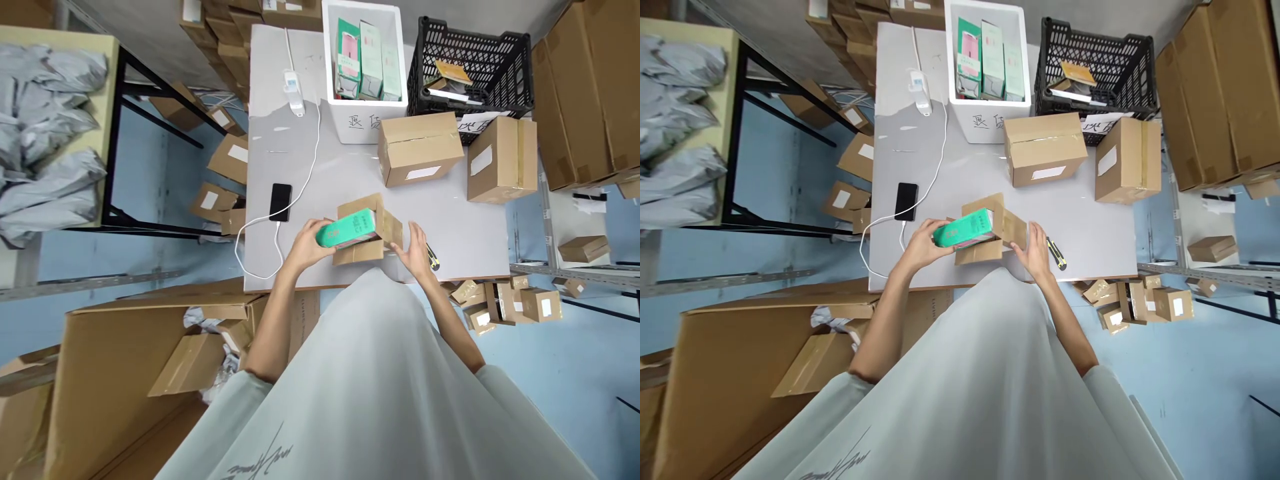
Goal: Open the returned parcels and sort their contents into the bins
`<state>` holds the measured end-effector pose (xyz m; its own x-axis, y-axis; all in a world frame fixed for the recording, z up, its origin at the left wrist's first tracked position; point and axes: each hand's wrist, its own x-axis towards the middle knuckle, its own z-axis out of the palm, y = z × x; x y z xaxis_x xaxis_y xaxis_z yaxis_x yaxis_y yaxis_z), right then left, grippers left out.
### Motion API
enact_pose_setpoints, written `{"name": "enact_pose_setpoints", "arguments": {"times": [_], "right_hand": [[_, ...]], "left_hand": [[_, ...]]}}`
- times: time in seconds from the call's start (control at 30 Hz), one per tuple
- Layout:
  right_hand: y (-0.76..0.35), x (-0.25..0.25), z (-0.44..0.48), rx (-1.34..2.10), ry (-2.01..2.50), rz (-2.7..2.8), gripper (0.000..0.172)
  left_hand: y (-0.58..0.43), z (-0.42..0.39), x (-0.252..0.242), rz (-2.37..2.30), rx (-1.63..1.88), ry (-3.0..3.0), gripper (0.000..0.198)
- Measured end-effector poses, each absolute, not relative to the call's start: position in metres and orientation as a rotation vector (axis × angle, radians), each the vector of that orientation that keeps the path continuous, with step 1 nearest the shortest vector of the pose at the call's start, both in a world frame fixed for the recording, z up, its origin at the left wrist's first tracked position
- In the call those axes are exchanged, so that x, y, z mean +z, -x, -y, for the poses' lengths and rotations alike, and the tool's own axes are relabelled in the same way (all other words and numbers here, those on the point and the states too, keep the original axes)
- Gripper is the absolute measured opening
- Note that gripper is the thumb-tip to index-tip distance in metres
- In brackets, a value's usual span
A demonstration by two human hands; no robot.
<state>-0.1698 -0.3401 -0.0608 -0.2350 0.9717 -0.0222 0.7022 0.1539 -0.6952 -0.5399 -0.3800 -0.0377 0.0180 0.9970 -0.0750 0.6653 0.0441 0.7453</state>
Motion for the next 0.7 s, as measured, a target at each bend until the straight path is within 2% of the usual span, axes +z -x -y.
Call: {"name": "enact_pose_setpoints", "arguments": {"times": [0.13,0.23,0.4,0.7], "right_hand": [[0.179,-0.067,0.342,1.097,1.675,1.756,0.102],[0.199,-0.055,0.337,1.097,1.660,1.846,0.099],[0.212,-0.044,0.320,0.882,1.732,2.110,0.057],[0.146,-0.068,0.334,0.974,2.058,1.777,0.051]], "left_hand": [[0.545,0.386,-0.046,-1.830,0.740,-1.580,0.067],[0.534,0.385,-0.045,-1.785,0.748,-1.620,0.066],[0.517,0.381,-0.044,-1.769,0.762,-1.573,0.067],[0.525,0.389,-0.049,-1.744,0.910,-1.380,0.064]]}}
